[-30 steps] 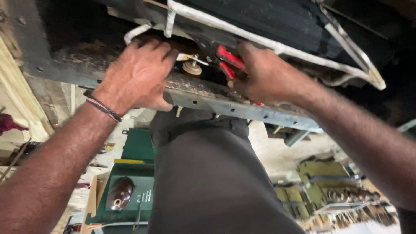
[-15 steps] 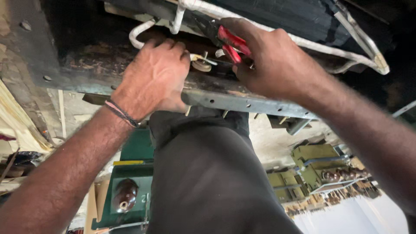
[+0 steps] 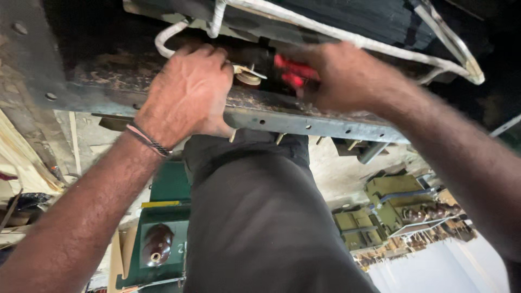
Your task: The person works on a transformer assembly inside a metal tank, bending and positioning white-insulated wire leads and hooking their ends onto terminal studs. They use red-handled pliers to grip, twist and secure the lead ends onto the studs, working along the row of terminals and pressing the leads into place by hand.
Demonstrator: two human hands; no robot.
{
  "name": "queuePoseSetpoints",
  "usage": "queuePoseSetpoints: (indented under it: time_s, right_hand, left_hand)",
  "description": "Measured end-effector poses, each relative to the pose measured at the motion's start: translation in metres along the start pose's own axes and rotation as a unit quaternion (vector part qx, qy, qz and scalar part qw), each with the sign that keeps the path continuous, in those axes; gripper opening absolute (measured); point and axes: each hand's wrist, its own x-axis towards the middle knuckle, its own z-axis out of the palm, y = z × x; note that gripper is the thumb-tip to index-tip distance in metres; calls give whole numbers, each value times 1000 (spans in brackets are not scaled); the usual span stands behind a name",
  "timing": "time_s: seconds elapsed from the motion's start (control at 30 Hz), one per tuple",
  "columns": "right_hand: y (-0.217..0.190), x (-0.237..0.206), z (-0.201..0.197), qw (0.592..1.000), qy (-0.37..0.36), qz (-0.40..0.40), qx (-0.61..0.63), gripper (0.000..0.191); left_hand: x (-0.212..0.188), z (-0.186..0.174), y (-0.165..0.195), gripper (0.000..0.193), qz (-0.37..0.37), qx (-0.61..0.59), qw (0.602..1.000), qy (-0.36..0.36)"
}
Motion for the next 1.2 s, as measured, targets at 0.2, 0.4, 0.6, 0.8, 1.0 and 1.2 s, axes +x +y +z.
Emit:
queuePoseSetpoints:
  time_s: [0.2, 0.4, 0.6, 0.8, 1.0, 1.2]
  right_hand:
    - [43, -16, -7, 989, -58, 130, -30, 47]
    - [75, -28, -5, 988, -105, 105, -39, 49]
    - [121, -17, 2, 972, -204, 115, 12, 51]
    - [124, -4, 6, 959, -261, 91, 60, 34]
    - [93, -13, -16, 937, -151, 9, -315, 64]
    - [84, -33, -30, 873, -109, -24, -474, 32]
  left_hand:
    - [3, -1, 0, 90, -12, -4, 1000, -12]
    - [9, -1, 3, 108, -1, 29, 999, -46]
    - [9, -1, 3, 118, 0, 10, 997, -81]
    - [12, -1, 6, 121, -1, 10, 1000, -29]
    - [16, 1, 3, 120, -8, -29, 998, -48]
    - [20, 4, 2, 117, -12, -41, 997, -60]
